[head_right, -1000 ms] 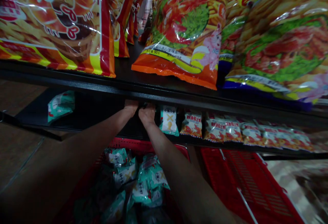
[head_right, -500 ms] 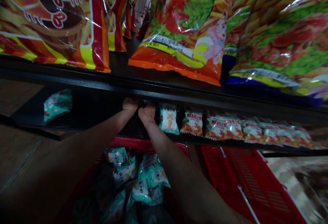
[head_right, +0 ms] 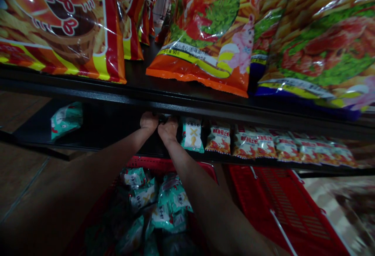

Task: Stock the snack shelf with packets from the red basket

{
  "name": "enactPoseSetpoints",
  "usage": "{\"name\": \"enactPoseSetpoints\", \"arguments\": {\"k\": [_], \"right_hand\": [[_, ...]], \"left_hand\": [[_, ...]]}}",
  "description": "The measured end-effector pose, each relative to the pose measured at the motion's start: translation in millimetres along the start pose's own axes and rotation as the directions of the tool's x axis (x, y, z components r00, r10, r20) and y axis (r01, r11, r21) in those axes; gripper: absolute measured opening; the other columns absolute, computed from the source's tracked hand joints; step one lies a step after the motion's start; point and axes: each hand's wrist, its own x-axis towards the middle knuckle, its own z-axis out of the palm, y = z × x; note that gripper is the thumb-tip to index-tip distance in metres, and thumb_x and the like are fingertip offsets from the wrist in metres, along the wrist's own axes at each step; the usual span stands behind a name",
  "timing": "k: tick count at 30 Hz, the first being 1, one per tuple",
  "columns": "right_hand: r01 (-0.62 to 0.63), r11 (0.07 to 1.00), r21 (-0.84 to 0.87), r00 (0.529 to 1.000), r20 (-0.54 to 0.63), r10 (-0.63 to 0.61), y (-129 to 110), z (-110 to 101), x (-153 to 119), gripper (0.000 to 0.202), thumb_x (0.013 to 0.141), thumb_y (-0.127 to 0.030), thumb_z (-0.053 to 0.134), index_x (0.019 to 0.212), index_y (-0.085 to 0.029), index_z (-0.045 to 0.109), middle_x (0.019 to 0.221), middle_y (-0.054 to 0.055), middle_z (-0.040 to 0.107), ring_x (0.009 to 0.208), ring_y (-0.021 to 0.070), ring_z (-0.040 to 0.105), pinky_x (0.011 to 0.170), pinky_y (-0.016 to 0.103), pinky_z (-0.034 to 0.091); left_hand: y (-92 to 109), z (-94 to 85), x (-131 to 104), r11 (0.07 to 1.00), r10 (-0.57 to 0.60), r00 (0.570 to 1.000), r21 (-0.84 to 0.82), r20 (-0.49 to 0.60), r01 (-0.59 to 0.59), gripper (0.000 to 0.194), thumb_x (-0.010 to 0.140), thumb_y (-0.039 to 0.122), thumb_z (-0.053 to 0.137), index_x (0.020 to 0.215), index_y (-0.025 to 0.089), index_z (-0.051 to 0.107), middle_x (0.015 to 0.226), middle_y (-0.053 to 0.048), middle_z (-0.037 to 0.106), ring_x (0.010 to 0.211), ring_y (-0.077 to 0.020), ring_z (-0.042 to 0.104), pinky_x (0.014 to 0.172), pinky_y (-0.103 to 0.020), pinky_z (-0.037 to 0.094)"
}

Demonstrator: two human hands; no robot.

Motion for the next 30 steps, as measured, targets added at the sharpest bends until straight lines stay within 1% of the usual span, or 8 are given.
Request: {"name": "enactPoseSetpoints", "arguments": {"k": [3, 6, 11, 16, 19, 22, 25, 30], "right_hand": [[0.009, 0.999, -0.035, 0.999, 0.035, -0.008, -1.4, -2.7, -1.1, 0.027, 0.069, -0.01, 0.047, 0.091, -0.013, 0.063, 0.1, 0.013, 0.063, 0.1, 0.0261, 0.058, 0.093, 0.037, 0.044], [0.001, 0.997, -0.073, 0.998, 0.055, 0.003, -4.9, -5.4, -4.3, 0.029, 0.071, -0.009, 0.047, 0.095, -0.011, 0.062, 0.105, 0.016, 0.062, 0.104, 0.0265, 0.057, 0.095, 0.036, 0.042], [-0.008, 0.996, -0.087, 0.997, 0.072, 0.014, -10.7, -7.4, -10.9, 0.033, 0.073, -0.01, 0.047, 0.101, -0.007, 0.062, 0.111, 0.019, 0.059, 0.106, 0.028, 0.057, 0.097, 0.036, 0.041], [-0.019, 0.997, -0.078, 0.997, 0.079, 0.025, -12.6, -8.3, -14.3, 0.032, 0.072, -0.011, 0.047, 0.1, -0.007, 0.063, 0.11, 0.019, 0.059, 0.107, 0.029, 0.056, 0.097, 0.038, 0.041], [-0.031, 0.998, -0.061, 0.997, 0.074, 0.036, -11.8, -8.3, -15.2, 0.032, 0.071, -0.01, 0.048, 0.099, -0.008, 0.063, 0.11, 0.019, 0.059, 0.107, 0.0289, 0.057, 0.097, 0.038, 0.042], [-0.028, 0.998, -0.057, 0.998, 0.062, 0.031, -10.9, -7.4, -16.0, 0.032, 0.07, -0.008, 0.048, 0.097, -0.009, 0.064, 0.109, 0.018, 0.06, 0.107, 0.0294, 0.057, 0.098, 0.04, 0.042], [-0.029, 0.997, -0.077, 0.998, 0.06, 0.033, -11.7, -7.0, -17.2, 0.031, 0.071, -0.009, 0.047, 0.097, -0.008, 0.064, 0.11, 0.019, 0.059, 0.109, 0.03, 0.056, 0.099, 0.041, 0.041], [-0.023, 0.996, -0.082, 0.998, 0.063, 0.028, -16.4, -10.1, -21.2, 0.033, 0.072, -0.01, 0.048, 0.1, -0.006, 0.064, 0.113, 0.021, 0.057, 0.111, 0.0304, 0.055, 0.101, 0.04, 0.039]], "left_hand": [[1.2, -1.2, -2.4, 0.998, -0.006, 1.0, 0.062, 0.0, 0.006, 0.034, 0.081, 0.021, 0.05, 0.113, 0.018, 0.063, 0.11, -0.013, 0.066, 0.107, -0.0244, 0.059, 0.088, -0.031, 0.045], [0.9, -1.6, -2.0, 0.997, -0.007, 1.0, 0.08, -0.006, 0.008, 0.033, 0.081, 0.022, 0.05, 0.111, 0.018, 0.064, 0.11, -0.012, 0.066, 0.108, -0.0235, 0.059, 0.089, -0.03, 0.045], [-0.7, -3.3, 1.0, 0.998, 0.004, 1.0, 0.061, 0.007, -0.004, 0.028, 0.083, 0.024, 0.051, 0.106, 0.018, 0.066, 0.112, -0.012, 0.065, 0.108, -0.0236, 0.059, 0.089, -0.03, 0.044], [-2.2, -6.5, 1.4, 1.0, 0.024, 0.999, 0.008, 0.022, -0.024, 0.033, 0.082, 0.021, 0.051, 0.112, 0.017, 0.063, 0.111, -0.013, 0.066, 0.107, -0.0247, 0.059, 0.09, -0.032, 0.043], [-3.6, -7.9, 0.2, 0.999, 0.052, 0.998, -0.01, 0.033, -0.051, 0.034, 0.082, 0.017, 0.049, 0.112, 0.017, 0.063, 0.112, -0.014, 0.066, 0.108, -0.0249, 0.059, 0.092, -0.033, 0.042], [-4.7, -8.7, -1.9, 0.997, 0.068, 0.997, -0.026, 0.027, -0.067, 0.031, 0.081, 0.014, 0.049, 0.107, 0.018, 0.065, 0.114, -0.013, 0.065, 0.11, -0.0245, 0.058, 0.094, -0.033, 0.041], [-5.0, -9.6, -4.5, 0.996, 0.086, 0.996, -0.037, 0.009, -0.085, 0.028, 0.081, 0.013, 0.05, 0.103, 0.019, 0.067, 0.11, -0.012, 0.067, 0.111, -0.0237, 0.058, 0.096, -0.033, 0.041], [-5.4, -12.0, -6.8, 0.997, 0.08, 0.997, -0.022, -0.016, -0.081, 0.031, 0.08, 0.014, 0.052, 0.108, 0.018, 0.066, 0.11, -0.011, 0.067, 0.11, -0.0224, 0.058, 0.096, -0.032, 0.041]]}}
